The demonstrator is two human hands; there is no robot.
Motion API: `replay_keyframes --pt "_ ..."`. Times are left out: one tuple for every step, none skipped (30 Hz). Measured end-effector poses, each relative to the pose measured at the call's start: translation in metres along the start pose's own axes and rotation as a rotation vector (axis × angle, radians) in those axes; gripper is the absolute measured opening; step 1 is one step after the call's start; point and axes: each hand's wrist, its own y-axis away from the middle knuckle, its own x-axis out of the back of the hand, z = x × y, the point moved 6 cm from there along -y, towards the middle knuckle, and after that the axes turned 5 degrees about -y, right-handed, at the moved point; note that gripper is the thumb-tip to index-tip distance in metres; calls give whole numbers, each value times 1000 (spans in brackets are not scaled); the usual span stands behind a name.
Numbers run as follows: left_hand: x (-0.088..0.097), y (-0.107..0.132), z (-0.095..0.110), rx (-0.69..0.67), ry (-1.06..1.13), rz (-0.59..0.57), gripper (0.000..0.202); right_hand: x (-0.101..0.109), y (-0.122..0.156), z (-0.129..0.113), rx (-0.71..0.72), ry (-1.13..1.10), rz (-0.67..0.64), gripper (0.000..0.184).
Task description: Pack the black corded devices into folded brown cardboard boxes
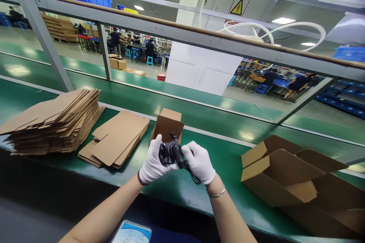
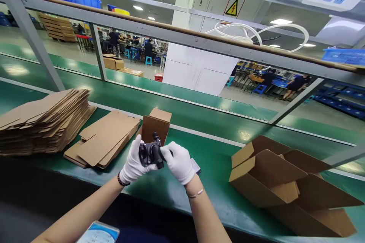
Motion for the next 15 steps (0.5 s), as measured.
replay_keyframes --pt "0 2 5 -40 -94 83 110 -3 4 -7 9 17 -29 31" --pt "0 4 10 -74 -187 161 107 -6 8 -12 -1 53 -45 30" --pt "-1 6 14 -89 -262 225 104 -9 10 -16 -28 102 -47 31" --pt "-2 7 17 -82 -306 268 101 -10 11 -18 -66 150 -34 32" --pt "-3 7 17 -58 -319 279 100 -10 10 -19 -105 178 -11 33" --pt "-3 6 14 -41 -301 248 103 -9 9 -18 -134 173 16 32" --pt "-3 2 11 -57 -261 179 109 -5 7 -17 -153 134 44 31" --pt "0 -3 5 -96 -209 95 117 1 4 -14 -162 72 80 32" --pt "5 -10 -4 -129 -151 24 122 9 1 -12 -161 3 127 33" --pt "12 -18 -15 -156 -92 -33 125 18 -4 -11 -146 -60 170 34" --pt "23 -28 -33 -94 -35 -37 123 27 -10 -11 -122 -105 199 34" --pt "34 -37 -56 49 41 -5 117 35 -16 -13 -91 -125 206 35" --pt "37 -45 -76 173 139 -39 112 40 -24 -16 -56 -122 191 36" --pt "34 -50 -92 282 245 -101 109 40 -33 -21 -19 -101 149 36" --pt "28 -53 -104 368 342 -165 107 37 -43 -26 16 -66 85 35"
